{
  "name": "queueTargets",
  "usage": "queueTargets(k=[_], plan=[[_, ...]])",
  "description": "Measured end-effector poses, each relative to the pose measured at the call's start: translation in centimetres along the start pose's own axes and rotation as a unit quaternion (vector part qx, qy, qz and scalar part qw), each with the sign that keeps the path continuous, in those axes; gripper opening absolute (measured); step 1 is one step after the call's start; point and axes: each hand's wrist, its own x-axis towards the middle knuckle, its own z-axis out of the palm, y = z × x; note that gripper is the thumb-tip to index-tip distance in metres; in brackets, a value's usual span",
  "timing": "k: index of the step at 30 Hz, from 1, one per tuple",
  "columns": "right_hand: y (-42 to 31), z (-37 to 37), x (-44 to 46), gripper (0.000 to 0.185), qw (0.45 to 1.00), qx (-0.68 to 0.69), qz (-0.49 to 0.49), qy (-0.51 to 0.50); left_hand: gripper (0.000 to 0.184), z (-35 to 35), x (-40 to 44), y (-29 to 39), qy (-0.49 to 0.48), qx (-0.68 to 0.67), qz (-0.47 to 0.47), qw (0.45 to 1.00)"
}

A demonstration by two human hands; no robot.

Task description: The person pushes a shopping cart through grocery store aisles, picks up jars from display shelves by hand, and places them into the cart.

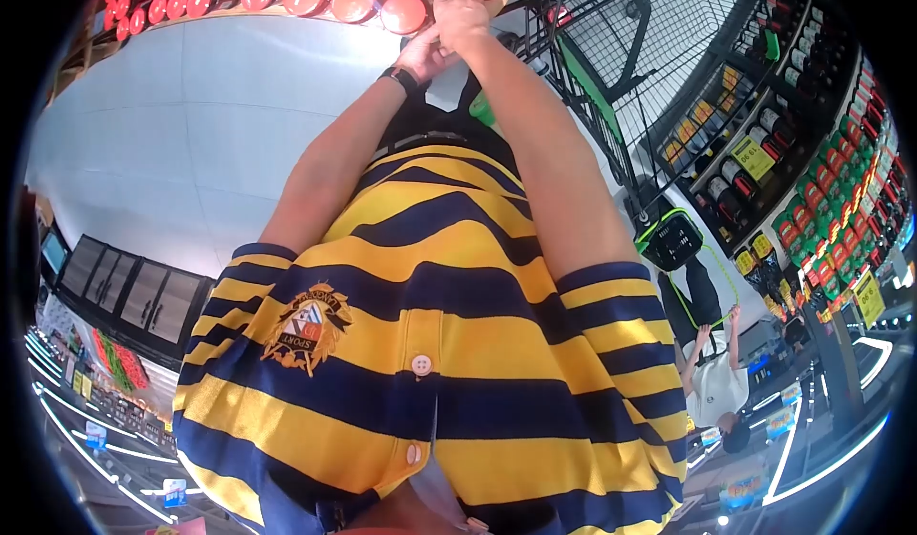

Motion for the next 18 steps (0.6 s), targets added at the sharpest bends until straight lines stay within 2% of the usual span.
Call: queueTargets(k=[1,6,8,12,14,16,18], plan=[[0.1,0.3,0.0,0.066,1.000,0.021,0.008,0.009,0.035,-0.1,0.0,0.0,0.012,-0.010,-0.014,1.000],[0.2,-0.4,-0.3,0.057,0.999,0.040,-0.005,-0.017,0.039,0.1,-1.4,0.5,-0.005,0.015,-0.018,1.000],[1.0,0.0,-0.2,0.047,0.998,0.048,-0.045,0.009,0.043,0.6,-2.1,0.8,-0.012,0.041,-0.012,0.999],[0.6,-4.4,-3.5,0.041,0.997,0.071,-0.032,-0.015,0.050,2.4,-5.0,2.2,-0.042,0.086,0.001,0.995],[0.8,-6.1,-5.7,0.041,0.992,0.101,-0.048,0.051,0.044,4.6,-7.1,2.5,-0.027,0.128,0.054,0.990],[1.0,-8.7,-8.8,0.042,0.984,0.118,-0.023,0.129,0.050,8.9,-10.8,3.5,-0.006,0.186,0.098,0.978],[1.7,-10.7,-12.1,0.040,0.968,0.138,-0.002,0.212,0.061,12.6,-13.4,4.2,-0.048,0.227,0.160,0.959]])
